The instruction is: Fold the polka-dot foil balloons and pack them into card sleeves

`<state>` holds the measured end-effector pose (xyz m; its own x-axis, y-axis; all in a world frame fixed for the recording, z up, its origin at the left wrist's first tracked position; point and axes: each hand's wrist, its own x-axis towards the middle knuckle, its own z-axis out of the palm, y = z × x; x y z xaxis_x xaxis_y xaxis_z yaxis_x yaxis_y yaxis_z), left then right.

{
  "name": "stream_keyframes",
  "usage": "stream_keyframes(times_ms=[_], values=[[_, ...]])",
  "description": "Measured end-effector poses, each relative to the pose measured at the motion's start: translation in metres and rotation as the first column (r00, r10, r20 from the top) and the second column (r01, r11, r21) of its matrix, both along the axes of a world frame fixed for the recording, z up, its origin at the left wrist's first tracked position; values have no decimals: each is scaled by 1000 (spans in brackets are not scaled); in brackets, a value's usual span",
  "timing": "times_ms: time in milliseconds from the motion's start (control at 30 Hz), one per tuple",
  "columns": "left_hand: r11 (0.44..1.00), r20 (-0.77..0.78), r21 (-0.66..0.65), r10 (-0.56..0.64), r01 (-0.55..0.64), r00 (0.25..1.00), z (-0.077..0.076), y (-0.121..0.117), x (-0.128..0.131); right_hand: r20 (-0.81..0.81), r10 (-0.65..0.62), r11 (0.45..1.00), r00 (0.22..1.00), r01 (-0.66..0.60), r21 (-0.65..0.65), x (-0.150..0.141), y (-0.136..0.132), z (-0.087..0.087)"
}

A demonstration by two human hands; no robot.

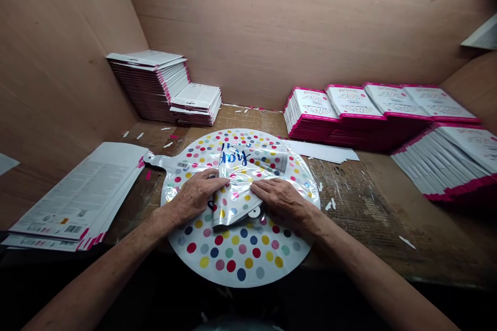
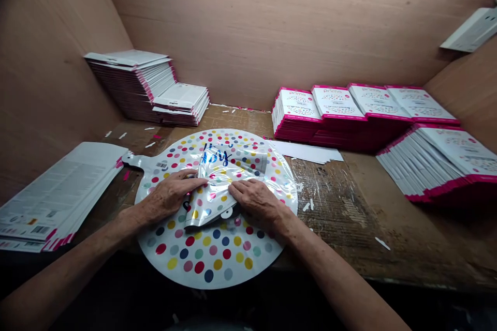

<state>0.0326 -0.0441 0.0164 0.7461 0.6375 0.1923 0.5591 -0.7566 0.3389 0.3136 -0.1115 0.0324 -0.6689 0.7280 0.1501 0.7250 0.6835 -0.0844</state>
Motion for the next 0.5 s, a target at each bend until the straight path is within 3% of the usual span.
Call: stream_keyframes(times_ms=[100,167,267,400,500], values=[[999,25,-29,-24,25,999,5,7,-1,-215,-133,991,968,127,-39,7,10,-10],[998,63,-70,15,-10,998,9,11,3,-373,-259,965,891,219,-146,9,20,-13],[959,89,-177,239,-221,967,14,20,18,-440,-457,888,773,372,-270,6,39,-13],[772,-26,-303,579,-559,815,20,35,46,-272,-720,694,639,674,-253,-5,62,-12],[640,-142,-332,692,-693,708,26,44,60,-103,-821,570,562,794,-212,-15,65,-7]])
